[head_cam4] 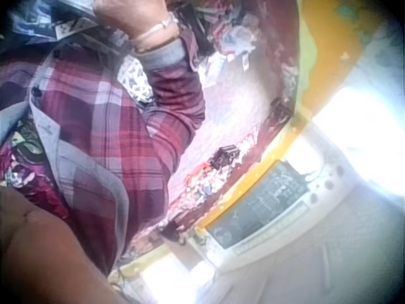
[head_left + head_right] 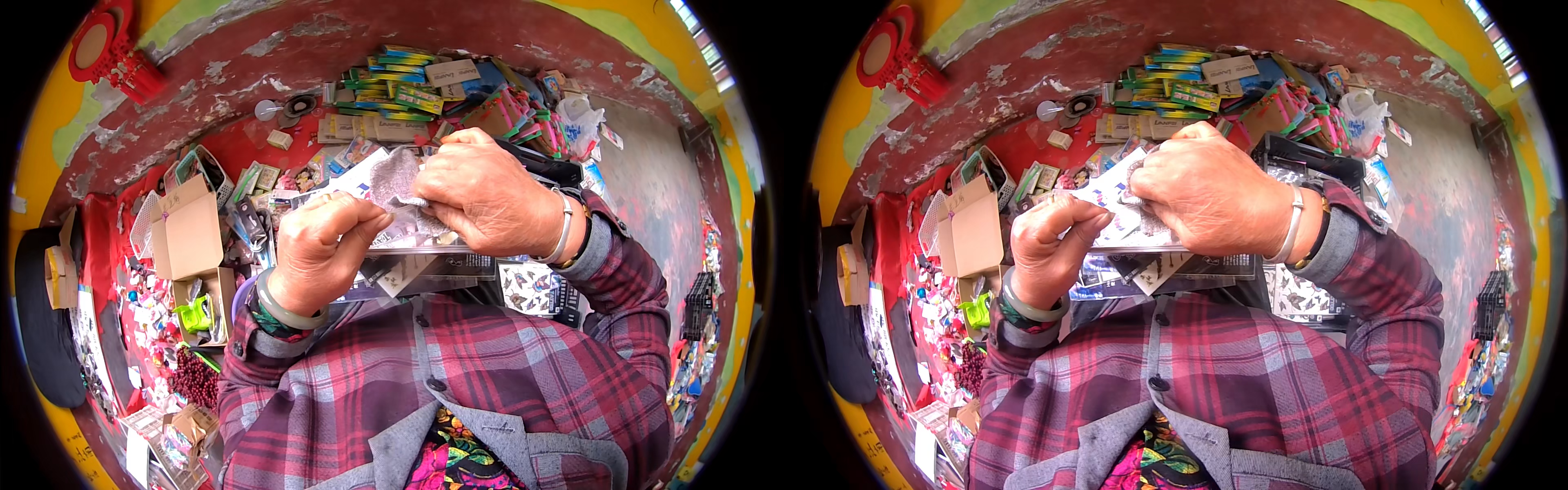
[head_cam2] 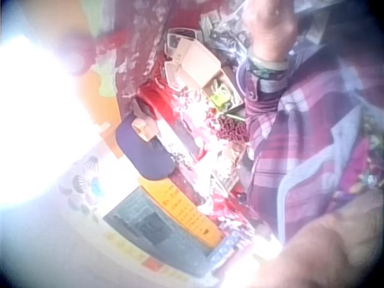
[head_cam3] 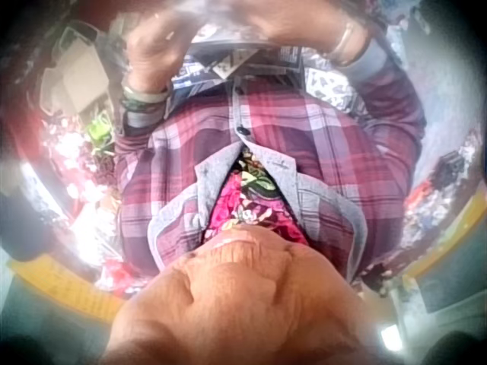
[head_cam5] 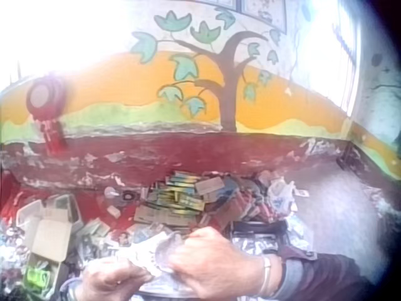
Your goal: The person wipes the surface of several packaged items, including tattoo sheets and a watch, using a grey cloth. They handle the items one by one, wiping the front and back of the packaging before placing them into a black crate.
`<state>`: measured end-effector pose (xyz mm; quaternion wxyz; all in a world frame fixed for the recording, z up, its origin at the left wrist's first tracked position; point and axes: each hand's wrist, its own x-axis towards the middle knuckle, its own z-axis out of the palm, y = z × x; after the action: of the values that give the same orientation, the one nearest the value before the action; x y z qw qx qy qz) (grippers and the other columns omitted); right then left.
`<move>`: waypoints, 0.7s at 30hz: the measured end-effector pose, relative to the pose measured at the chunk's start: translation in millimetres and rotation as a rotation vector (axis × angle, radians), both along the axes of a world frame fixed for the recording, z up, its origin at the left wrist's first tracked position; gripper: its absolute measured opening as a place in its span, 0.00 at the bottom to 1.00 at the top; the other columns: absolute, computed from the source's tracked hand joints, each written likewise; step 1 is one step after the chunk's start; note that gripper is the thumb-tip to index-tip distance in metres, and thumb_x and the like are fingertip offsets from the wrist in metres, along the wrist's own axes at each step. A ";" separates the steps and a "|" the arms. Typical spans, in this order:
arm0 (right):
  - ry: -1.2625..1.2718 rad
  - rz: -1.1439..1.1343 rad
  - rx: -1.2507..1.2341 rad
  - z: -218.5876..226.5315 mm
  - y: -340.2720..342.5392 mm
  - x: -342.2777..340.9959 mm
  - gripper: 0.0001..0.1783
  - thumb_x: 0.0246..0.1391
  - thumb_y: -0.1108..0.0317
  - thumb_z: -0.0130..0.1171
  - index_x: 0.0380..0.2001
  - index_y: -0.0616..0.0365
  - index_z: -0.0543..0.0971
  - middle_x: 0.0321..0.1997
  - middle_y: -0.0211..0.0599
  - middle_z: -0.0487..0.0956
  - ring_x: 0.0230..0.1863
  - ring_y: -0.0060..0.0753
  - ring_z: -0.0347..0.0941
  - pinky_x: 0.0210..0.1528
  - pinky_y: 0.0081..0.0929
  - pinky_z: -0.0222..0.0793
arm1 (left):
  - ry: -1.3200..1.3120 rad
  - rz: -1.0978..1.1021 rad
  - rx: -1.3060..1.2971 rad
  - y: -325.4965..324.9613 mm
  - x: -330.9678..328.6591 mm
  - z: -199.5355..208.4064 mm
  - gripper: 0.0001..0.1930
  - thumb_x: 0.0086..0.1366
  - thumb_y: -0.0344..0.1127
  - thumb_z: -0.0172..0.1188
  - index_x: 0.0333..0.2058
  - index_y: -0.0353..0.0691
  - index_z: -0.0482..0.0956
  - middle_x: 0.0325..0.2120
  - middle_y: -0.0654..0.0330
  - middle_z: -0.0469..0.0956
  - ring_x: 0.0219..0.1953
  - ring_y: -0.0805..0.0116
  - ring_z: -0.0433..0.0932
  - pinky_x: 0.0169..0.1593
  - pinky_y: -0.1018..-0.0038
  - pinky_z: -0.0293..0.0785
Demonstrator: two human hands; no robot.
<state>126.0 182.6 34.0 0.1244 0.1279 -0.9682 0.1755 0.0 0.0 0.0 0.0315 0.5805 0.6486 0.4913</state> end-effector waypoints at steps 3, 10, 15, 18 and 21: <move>0.001 -0.009 0.006 0.4 4.5 1.7 0.06 0.42 0.71 0.57 0.27 0.55 0.73 0.25 0.35 0.72 0.32 0.41 0.69 0.41 0.36 0.59 | -0.006 0.019 -0.019 0.2 -0.5 1.5 0.04 0.51 0.25 0.64 0.25 0.36 0.78 0.19 0.56 0.76 0.22 0.62 0.76 0.28 0.73 0.70; 0.024 -0.045 -0.010 -7.7 15.7 8.4 0.06 0.42 0.72 0.57 0.27 0.55 0.73 0.25 0.35 0.71 0.32 0.42 0.68 0.41 0.36 0.59 | -0.040 0.025 -0.014 2.1 -2.7 -2.8 0.04 0.51 0.25 0.65 0.25 0.36 0.78 0.20 0.57 0.77 0.23 0.64 0.77 0.28 0.74 0.71; -0.019 -0.071 -0.017 -8.7 24.3 13.5 0.09 0.42 0.73 0.58 0.30 0.56 0.73 0.27 0.36 0.71 0.34 0.44 0.67 0.44 0.36 0.59 | -0.087 0.055 -0.032 1.2 -4.3 -2.2 0.03 0.51 0.25 0.64 0.25 0.35 0.78 0.20 0.56 0.77 0.22 0.65 0.77 0.28 0.75 0.70; -0.014 -0.080 -0.032 -13.2 28.0 17.6 0.09 0.42 0.73 0.58 0.30 0.57 0.72 0.28 0.37 0.71 0.35 0.45 0.67 0.45 0.36 0.59 | -0.103 0.059 -0.047 1.6 -4.6 -1.8 0.03 0.51 0.25 0.64 0.25 0.35 0.78 0.19 0.56 0.77 0.22 0.65 0.77 0.27 0.75 0.70; 0.016 -0.094 -0.031 -15.9 28.4 21.3 0.09 0.42 0.74 0.57 0.31 0.58 0.72 0.29 0.38 0.71 0.36 0.45 0.67 0.45 0.37 0.59 | -0.094 0.063 -0.048 3.9 -4.4 -1.4 0.03 0.52 0.25 0.64 0.25 0.35 0.78 0.18 0.56 0.76 0.21 0.66 0.76 0.27 0.76 0.69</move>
<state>147.3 211.0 18.1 0.1421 0.0818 -0.9692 0.1836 -4.4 3.9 -1.4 0.0604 0.5352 0.6759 0.5030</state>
